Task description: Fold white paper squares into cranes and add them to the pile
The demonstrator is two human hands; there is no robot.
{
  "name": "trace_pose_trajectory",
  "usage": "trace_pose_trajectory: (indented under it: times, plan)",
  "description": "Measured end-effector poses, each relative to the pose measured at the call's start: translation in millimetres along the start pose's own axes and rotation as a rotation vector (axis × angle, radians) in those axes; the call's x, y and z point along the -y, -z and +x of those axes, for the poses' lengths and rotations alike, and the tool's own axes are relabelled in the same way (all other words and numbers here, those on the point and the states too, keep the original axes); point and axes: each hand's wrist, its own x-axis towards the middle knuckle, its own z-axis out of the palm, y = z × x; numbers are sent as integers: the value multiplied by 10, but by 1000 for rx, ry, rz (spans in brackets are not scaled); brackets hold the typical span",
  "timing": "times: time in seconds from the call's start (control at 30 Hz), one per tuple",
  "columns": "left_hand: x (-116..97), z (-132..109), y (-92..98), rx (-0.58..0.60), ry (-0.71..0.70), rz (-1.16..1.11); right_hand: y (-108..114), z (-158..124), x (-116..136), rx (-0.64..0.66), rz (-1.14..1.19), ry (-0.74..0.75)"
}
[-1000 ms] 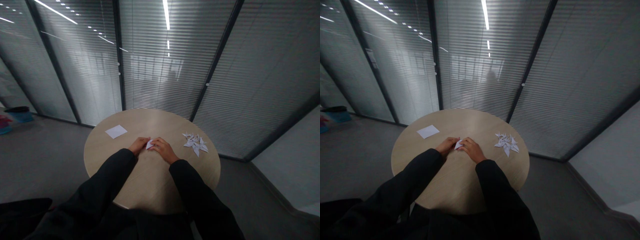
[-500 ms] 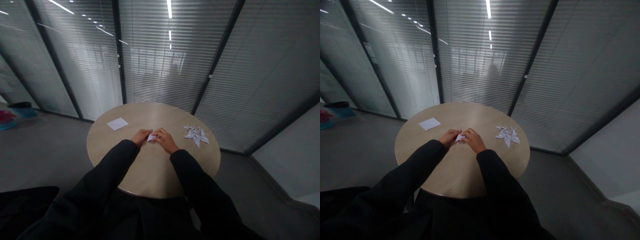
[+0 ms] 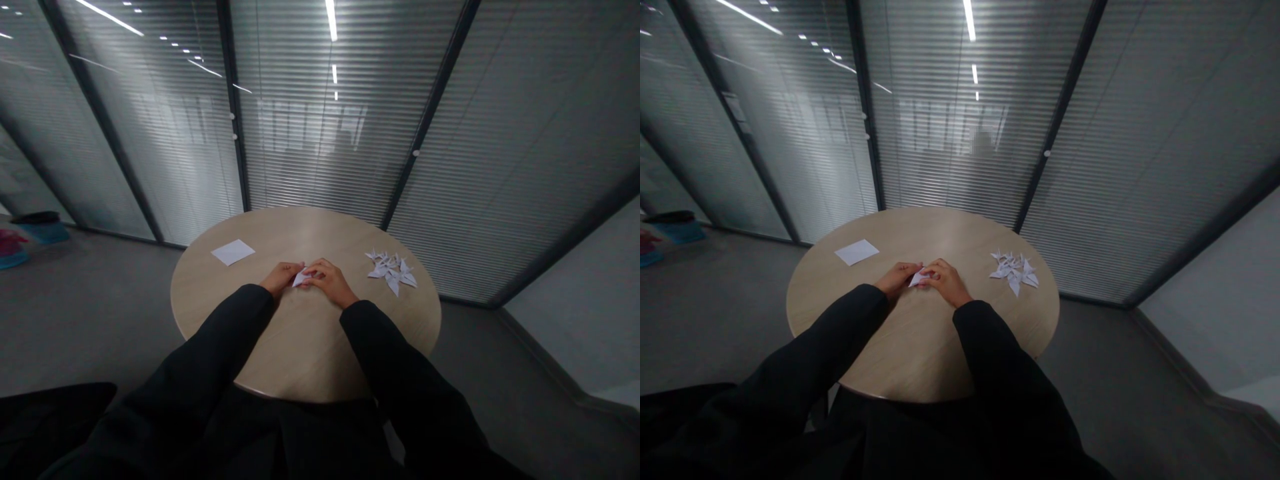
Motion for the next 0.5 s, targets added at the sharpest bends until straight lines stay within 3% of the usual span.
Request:
trace_pose_trajectory:
  times: [0.3, 0.5]
  plan:
    - [-111, -54, -82, 45, 16, -228, 8, 18, 3, -129, -8, 5]
    - [-158, -99, -107, 93, -42, -210, -17, 28, -65, -235, 28, -67]
